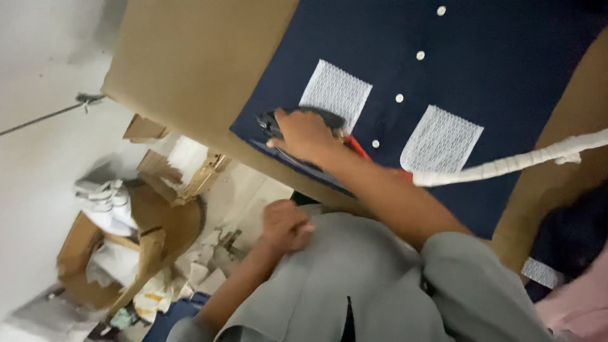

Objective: The person is ironing a blue shirt on a professional ironing table, flattening the fabric with their hands before pressing it with a steam iron.

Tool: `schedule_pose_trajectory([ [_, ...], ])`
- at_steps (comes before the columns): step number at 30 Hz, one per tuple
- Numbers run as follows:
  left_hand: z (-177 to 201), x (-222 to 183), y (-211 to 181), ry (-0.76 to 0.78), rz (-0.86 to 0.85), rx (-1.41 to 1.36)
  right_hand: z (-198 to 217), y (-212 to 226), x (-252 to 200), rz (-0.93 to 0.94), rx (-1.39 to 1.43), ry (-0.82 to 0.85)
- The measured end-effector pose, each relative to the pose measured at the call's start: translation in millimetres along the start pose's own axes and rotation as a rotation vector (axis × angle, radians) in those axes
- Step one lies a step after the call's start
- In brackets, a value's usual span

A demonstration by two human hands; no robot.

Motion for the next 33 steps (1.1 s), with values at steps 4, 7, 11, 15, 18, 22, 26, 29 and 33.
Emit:
schedule_pose_trajectory([
  [4,-63,14,-22,0.211,0.006,-0.017,78,-10,-54,0.006,0.205,-0.158],
  [7,-97,7,-30,0.338,-0.005,0.174,99,-53,-81,-0.071,0.346,-0.286],
  [11,-139,31,-32,0.472,-0.090,0.227,142,-133,-115,-0.313,0.100,-0.161],
  [15,-180,24,11,0.734,0.110,0.494,130,-205,-155,-0.499,0.076,-0.087],
  [18,-182,28,23,0.707,0.108,0.606,116,-240,-170,-0.512,0.017,-0.152],
  [22,-177,21,38,0.729,0.037,0.643,122,-230,-201,-0.572,0.155,-0.154],
  [26,-167,29,38,0.714,0.083,0.622,128,-232,-212,-0.567,0.153,-0.263],
  [29,-164,33,25,0.619,0.032,0.567,143,-229,-217,-0.557,0.153,-0.351],
  [33,-171,49,18,0.601,0.085,0.548,178,-216,-174,-0.306,0.028,-0.374],
])
Point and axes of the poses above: each hand's wrist, its own x-axis towards the middle knuckle, its own z-axis out of the back of the hand, y = z × x, the point moved 7 cm from there along x, towards the middle knuckle, and after that the axes turned 7 degrees about z, right-handed, at the moved point
